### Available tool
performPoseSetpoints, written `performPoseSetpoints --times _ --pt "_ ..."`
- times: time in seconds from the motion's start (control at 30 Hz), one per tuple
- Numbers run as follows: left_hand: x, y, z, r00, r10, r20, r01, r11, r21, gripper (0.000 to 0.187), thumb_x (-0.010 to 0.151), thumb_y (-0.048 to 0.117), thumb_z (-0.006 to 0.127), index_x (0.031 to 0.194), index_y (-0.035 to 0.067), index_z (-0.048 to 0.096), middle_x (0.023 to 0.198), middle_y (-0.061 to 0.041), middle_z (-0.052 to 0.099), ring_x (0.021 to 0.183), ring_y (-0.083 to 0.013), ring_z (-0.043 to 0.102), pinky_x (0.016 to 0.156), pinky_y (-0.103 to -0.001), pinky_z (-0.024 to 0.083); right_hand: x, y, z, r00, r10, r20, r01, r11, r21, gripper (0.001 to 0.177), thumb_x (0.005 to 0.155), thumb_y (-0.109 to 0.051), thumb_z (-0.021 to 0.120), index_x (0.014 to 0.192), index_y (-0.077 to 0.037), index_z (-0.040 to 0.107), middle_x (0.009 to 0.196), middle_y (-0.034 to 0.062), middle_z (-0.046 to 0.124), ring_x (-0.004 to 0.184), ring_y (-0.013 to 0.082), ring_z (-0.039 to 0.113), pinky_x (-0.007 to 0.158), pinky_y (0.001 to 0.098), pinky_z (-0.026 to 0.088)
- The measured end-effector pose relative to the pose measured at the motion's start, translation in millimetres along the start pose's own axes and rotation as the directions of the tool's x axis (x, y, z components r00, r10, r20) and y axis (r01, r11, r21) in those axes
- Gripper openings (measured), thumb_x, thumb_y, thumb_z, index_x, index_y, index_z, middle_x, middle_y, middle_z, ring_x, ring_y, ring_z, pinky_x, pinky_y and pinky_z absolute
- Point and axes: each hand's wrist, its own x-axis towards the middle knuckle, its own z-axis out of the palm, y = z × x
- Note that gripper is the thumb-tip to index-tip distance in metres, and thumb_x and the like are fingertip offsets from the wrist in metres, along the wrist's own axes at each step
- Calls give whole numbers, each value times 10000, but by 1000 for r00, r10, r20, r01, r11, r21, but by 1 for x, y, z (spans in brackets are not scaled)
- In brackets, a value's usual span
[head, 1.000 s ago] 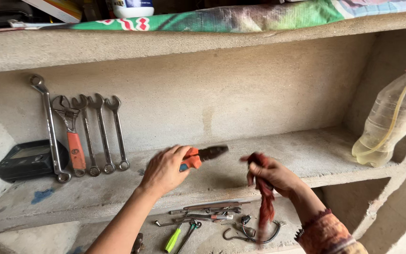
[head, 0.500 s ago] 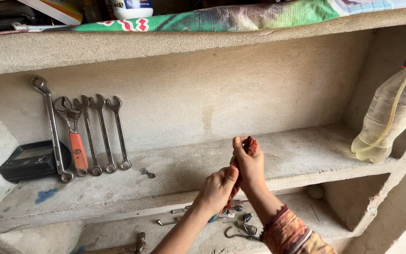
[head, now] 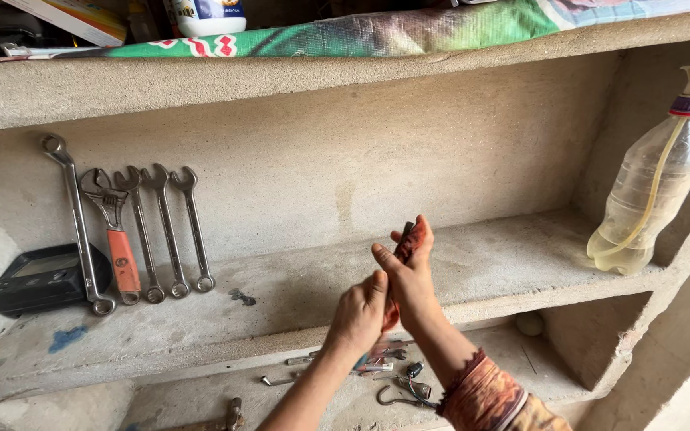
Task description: The person wipes a pair of pliers with a cloth, sets them upright on the shelf, and then cleans a hammer with the cloth.
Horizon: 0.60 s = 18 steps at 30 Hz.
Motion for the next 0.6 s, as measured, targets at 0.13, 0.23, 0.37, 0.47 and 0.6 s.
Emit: performPoseSetpoints --times 0.13,0.23,0.37,0.47,0.6 --pt "-5 0 14 999 29 37 -28 999 -24 708 1018 643 183 836 127 632 650 21 639 484 -82 568 423 -272 498 19 6 -12 996 -80 -32 81 996 44 919 847 -137 736 1598 -174 208 1480 201 442 1330 334 497 1088 523 459" --pt "-7 6 15 996 53 71 -35 971 -236 674 1035 646 305 879 95 659 660 -10 644 559 -84 641 496 -257 544 35 11 -17 997 -68 -35 71 993 93 738 880 -173 750 1533 -83 418 1218 206 631 981 282 693 917 405 584" --pt "-19 7 5 978 93 186 -26 941 -338 731 984 708 331 928 60 666 720 -23 679 566 -133 668 488 -285 570 72 10 -27 999 7 -47 0 989 151 557 896 -239 696 1395 -52 533 938 125 688 632 176 630 585 324 549" --pt "-31 13 -4 955 38 295 106 884 -456 754 942 735 390 1076 35 637 776 -51 666 625 -150 681 518 -313 594 99 9 -37 993 -47 -104 73 964 257 503 1012 -314 734 1160 125 539 836 87 557 558 137 476 483 297 446" --pt "-43 34 -18 908 69 413 253 695 -673 900 896 762 401 1361 5 548 874 -88 677 727 -156 720 597 -314 625 121 15 -34 972 -202 -117 215 970 116 594 991 -424 713 1292 23 464 885 75 531 638 130 482 537 309 437"
